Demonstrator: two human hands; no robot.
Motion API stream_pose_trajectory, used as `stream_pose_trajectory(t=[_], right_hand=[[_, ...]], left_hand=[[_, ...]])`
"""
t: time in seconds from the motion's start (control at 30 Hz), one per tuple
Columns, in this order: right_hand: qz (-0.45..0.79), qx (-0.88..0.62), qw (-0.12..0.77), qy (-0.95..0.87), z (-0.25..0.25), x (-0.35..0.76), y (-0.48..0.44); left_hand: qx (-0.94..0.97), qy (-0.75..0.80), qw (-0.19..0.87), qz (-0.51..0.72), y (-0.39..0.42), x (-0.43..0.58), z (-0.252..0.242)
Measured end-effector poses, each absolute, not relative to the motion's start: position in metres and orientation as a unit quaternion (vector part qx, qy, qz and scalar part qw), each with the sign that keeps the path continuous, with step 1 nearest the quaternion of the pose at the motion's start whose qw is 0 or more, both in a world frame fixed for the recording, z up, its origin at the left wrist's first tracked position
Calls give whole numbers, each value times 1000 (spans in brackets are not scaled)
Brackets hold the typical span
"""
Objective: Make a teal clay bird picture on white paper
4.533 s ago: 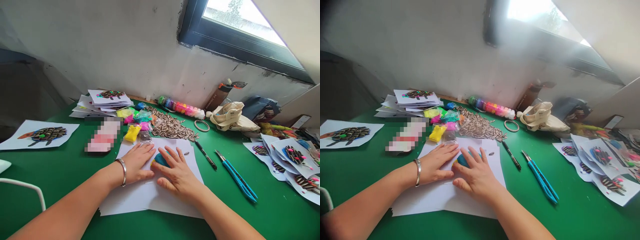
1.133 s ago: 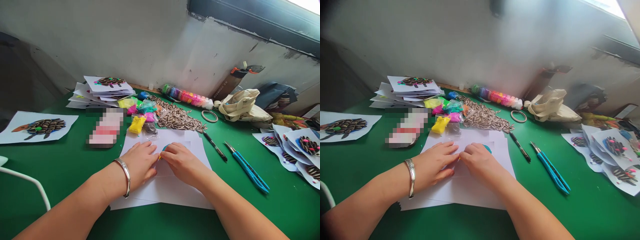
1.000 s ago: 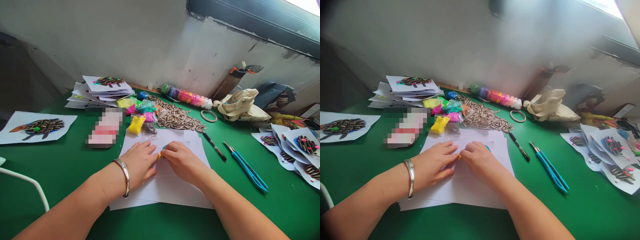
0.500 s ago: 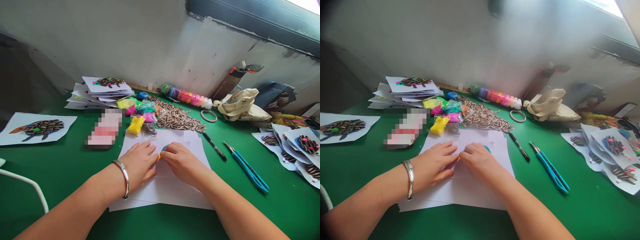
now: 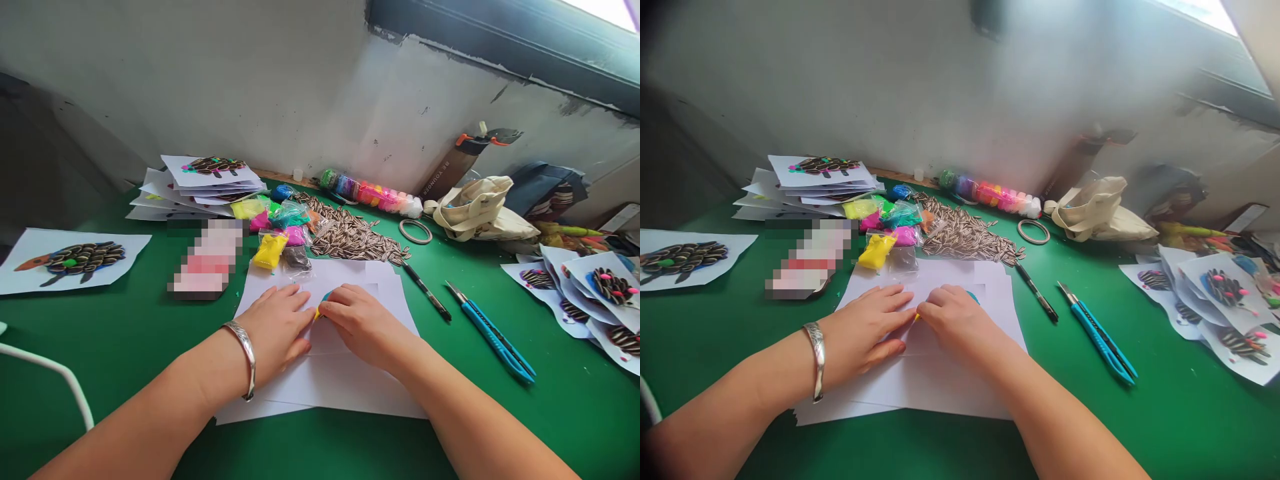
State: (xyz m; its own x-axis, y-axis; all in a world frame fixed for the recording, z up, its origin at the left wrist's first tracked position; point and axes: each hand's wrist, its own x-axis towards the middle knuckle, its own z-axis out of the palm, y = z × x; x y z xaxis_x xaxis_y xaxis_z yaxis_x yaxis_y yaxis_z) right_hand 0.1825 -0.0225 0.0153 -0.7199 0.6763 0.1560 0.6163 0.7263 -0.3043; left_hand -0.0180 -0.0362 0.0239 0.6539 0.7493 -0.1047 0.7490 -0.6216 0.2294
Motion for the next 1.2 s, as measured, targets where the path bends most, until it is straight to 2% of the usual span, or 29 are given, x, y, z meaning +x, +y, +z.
stream_pose_trajectory(t=[0.17, 0.33, 0.7, 1.0, 1.2], right_hand=[[182, -418, 255, -853, 23, 206, -17], [196, -483, 313, -794, 26, 227, -18], [261, -527, 303, -750, 0, 228, -8], [374, -560, 314, -669, 2, 231, -3], [351, -553, 303, -692, 2, 231, -3]], left_hand=[[897, 423, 126, 3, -38, -18, 27], [897, 427, 116, 13, -40, -18, 26], [891, 448, 77, -6, -45, -10, 14], [886, 447, 123, 4, -43, -15, 16], [885, 452, 114, -4, -41, -15, 10]])
